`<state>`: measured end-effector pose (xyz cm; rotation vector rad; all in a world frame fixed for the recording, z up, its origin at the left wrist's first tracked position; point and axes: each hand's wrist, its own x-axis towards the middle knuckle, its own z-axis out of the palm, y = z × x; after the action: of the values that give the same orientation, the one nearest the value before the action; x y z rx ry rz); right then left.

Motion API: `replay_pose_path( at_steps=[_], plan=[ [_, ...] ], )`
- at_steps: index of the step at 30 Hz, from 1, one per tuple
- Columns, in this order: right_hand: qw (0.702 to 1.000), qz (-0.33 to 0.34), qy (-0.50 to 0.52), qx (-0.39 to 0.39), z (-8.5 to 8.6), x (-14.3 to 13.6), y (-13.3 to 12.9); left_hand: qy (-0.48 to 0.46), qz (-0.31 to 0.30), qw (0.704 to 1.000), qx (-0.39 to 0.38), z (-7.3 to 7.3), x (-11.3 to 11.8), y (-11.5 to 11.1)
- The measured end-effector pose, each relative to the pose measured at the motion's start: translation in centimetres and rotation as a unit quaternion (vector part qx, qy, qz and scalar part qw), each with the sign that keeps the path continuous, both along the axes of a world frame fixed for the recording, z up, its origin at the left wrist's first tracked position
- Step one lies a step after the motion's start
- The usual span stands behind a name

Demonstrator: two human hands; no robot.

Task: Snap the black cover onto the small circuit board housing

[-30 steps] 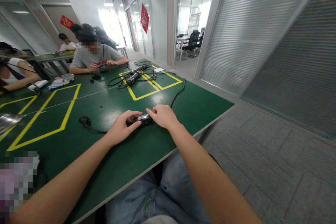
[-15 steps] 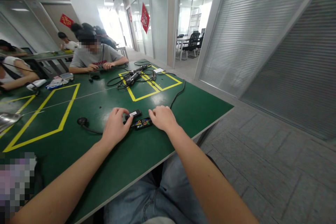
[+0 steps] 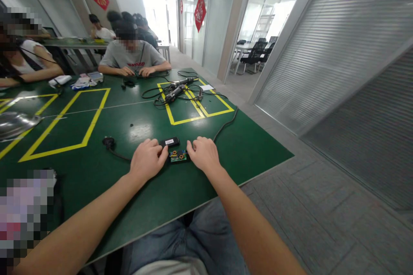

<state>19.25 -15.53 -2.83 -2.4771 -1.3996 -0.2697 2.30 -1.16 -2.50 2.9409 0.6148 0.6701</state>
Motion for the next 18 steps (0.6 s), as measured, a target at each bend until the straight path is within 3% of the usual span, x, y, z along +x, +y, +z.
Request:
replay_pose_path(
  at_steps=[11,18],
  plan=[
    [0.998,0.013,0.067,-0.017,-0.45,0.69,-0.46,0.010,-0.020,0.998,-0.054,0.09,-0.17,-0.68],
    [0.997,0.072,0.037,-0.011,-0.89,0.64,-0.80,-0.052,0.073,0.991,-0.102,-0.10,-0.04,-0.65]
  ],
)
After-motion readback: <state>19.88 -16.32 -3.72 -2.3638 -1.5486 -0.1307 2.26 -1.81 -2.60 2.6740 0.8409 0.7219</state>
